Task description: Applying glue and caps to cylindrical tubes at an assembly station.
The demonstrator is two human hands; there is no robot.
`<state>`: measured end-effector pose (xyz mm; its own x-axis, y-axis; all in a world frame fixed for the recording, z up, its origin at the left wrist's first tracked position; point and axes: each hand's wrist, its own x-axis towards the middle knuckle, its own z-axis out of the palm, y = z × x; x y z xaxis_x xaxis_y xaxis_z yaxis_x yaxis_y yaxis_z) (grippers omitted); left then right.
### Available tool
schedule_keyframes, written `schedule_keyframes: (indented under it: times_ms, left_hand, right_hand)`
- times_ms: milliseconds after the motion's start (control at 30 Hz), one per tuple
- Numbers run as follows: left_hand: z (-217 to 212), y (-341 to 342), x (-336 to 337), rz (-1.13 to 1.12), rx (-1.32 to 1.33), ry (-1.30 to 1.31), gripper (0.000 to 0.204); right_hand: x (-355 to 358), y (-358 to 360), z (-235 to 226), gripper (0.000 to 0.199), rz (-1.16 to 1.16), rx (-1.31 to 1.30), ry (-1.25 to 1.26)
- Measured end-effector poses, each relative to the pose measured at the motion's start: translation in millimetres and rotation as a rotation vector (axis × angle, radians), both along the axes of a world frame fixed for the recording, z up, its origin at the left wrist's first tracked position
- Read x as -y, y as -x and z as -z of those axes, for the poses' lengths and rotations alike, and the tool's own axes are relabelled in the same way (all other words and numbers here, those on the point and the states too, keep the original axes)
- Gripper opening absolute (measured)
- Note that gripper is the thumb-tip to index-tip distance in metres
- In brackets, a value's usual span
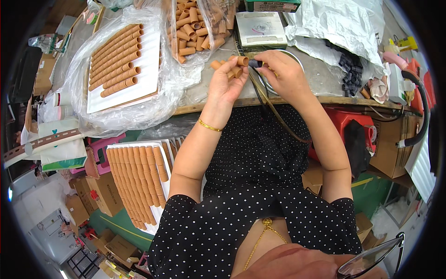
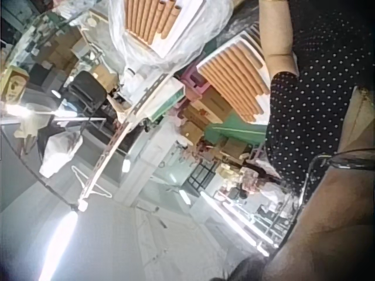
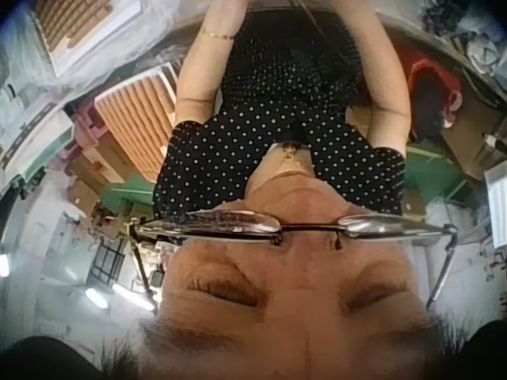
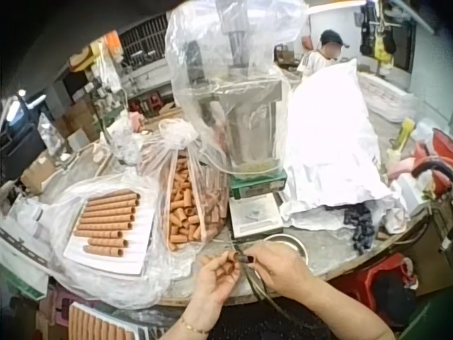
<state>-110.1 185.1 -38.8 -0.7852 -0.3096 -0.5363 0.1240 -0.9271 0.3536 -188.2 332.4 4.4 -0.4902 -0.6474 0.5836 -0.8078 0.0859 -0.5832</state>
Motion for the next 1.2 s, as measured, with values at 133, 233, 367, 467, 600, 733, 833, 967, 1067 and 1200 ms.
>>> schedule_keyframes:
  times_ms: [133,233,367,467,600,733,833,967,1067,1200]
  left_hand:
    - [-1.8,1.1,-4.2,-0.036,0.022,-0.037,0.010]
    - [-2.0,2.0,-10.6,-0.001,-0.012,-0.029,0.011]
    - [0.9,4.7,-18.7,-0.019,-0.111,0.074,0.011]
    - [4.0,6.9,-18.9,-0.020,-0.188,0.253,0.013]
    - [5.2,2.7,-23.9,-0.111,-0.039,0.610,0.031]
    - [-11.7,-19.3,6.4,0.161,0.050,1.301,0.030]
    - [-35.9,-57.0,99.9,0.164,0.372,1.948,0.024]
    - [-45.0,-114.2,228.6,0.183,0.646,2.445,0.010]
    - [-34.5,-131.7,261.5,0.284,0.653,2.449,0.011]
    - [-44.3,-134.5,261.2,0.306,0.574,2.363,0.018]
  right_hand:
    - [4.0,-1.0,1.0,0.023,0.012,-0.081,-0.027]
    - [3.2,0.3,8.1,0.023,0.031,-0.127,-0.022]
    - [3.2,-1.3,20.7,0.022,0.042,0.050,0.006]
    - [13.4,-7.3,23.8,0.021,0.109,0.699,0.120]
    - [14.4,-14.0,14.1,0.029,0.097,0.354,-0.093]
    - [15.7,-18.4,12.2,0.030,0.070,0.229,-0.268]
    - [9.5,-14.7,13.4,0.030,0.124,0.237,-0.275]
    - [2.9,-5.6,13.7,0.032,0.102,0.462,-0.238]
    - [7.9,-9.7,17.1,0.032,0.116,0.626,-0.231]
    - [10.7,-18.3,22.0,0.033,-0.044,0.875,-0.030]
